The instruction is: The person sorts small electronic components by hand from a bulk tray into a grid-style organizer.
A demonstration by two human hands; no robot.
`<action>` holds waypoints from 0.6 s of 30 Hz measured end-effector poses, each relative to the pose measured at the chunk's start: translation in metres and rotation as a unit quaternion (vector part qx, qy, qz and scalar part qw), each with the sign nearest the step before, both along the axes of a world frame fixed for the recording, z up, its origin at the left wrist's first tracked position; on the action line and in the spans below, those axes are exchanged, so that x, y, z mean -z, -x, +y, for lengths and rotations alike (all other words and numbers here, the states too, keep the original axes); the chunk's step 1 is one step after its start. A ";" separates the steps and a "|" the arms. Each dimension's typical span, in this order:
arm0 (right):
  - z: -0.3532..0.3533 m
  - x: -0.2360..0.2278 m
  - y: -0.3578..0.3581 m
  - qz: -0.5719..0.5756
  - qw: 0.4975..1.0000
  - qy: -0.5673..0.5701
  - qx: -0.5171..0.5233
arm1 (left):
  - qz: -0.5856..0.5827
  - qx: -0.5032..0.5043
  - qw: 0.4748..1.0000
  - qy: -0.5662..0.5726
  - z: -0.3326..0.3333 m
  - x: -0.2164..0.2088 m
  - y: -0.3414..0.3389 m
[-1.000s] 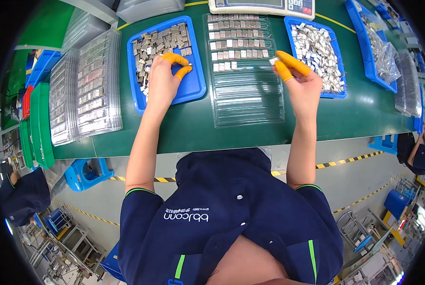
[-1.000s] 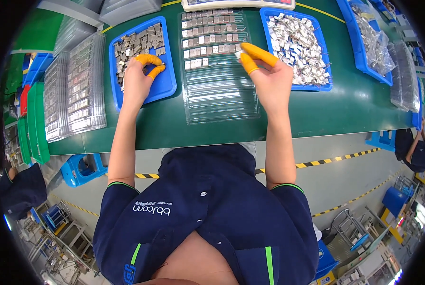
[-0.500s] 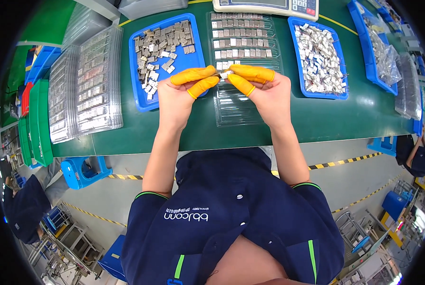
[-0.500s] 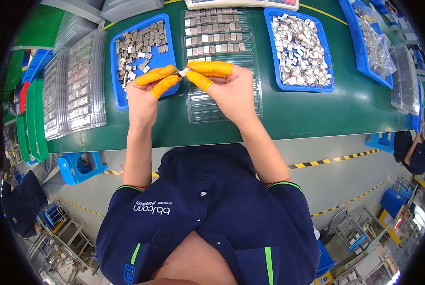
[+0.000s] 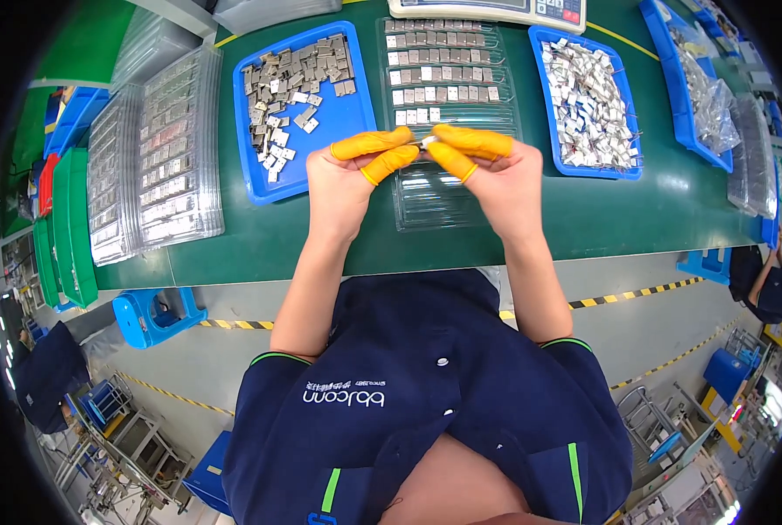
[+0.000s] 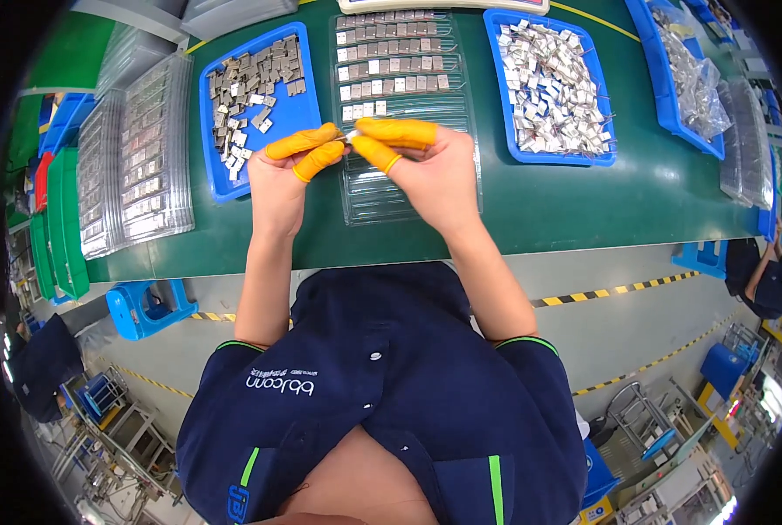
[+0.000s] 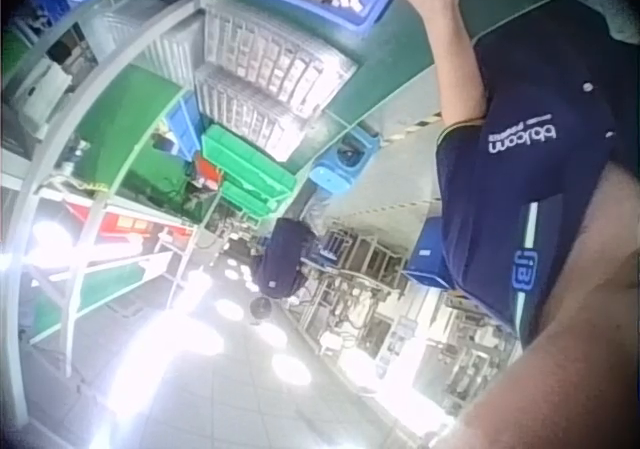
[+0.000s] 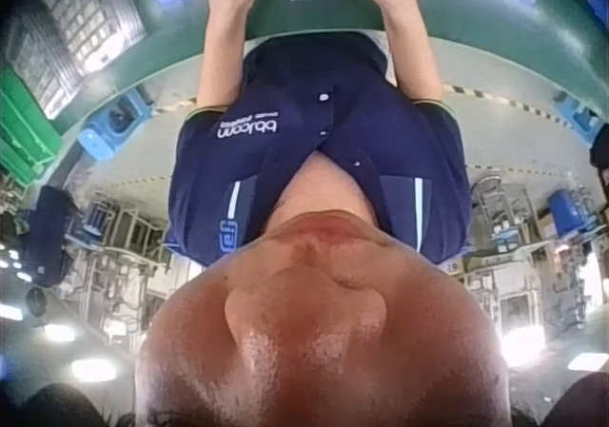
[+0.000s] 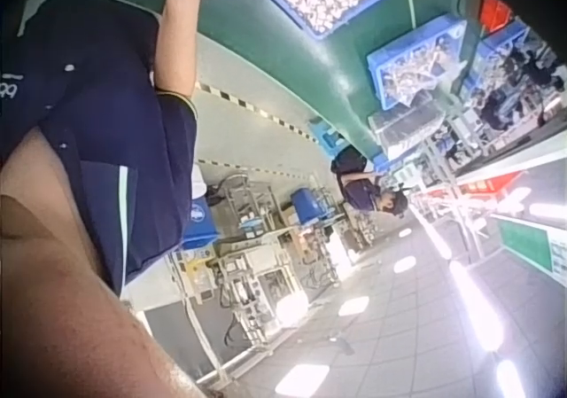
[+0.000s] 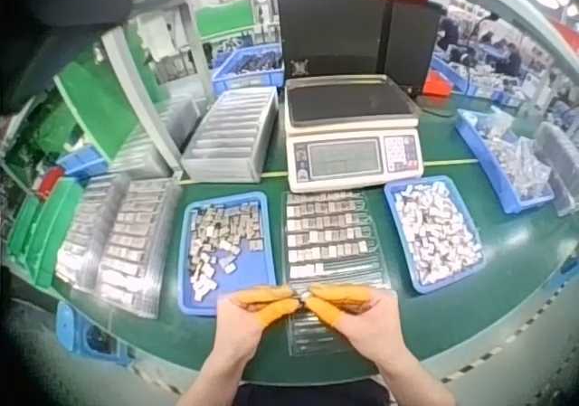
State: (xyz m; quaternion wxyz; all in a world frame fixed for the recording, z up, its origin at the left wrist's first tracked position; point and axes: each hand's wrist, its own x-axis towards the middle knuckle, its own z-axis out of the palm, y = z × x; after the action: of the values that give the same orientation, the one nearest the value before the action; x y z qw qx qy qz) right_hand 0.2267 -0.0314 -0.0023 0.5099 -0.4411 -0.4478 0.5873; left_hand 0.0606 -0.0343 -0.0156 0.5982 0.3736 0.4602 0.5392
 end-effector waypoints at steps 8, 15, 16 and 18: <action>-0.003 0.004 -0.009 0.021 0.998 0.028 -0.047 | 0.059 0.025 0.998 -0.022 -0.007 0.001 0.001; -0.004 -0.002 -0.016 0.071 0.976 0.152 -0.137 | 0.015 0.118 0.993 -0.024 -0.012 0.003 0.012; -0.005 -0.002 -0.015 0.071 0.976 0.153 -0.137 | 0.015 0.118 0.993 -0.024 -0.012 0.003 0.012; -0.006 -0.002 -0.013 0.065 0.978 0.142 -0.137 | 0.014 0.117 0.993 -0.007 -0.012 0.001 0.011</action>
State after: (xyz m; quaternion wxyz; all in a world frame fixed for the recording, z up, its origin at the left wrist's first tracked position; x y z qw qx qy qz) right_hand 0.2401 -0.0377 -0.0004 0.3846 -0.4040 -0.3820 0.7368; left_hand 0.0499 -0.0466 -0.0171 0.6480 0.4367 0.4182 0.4631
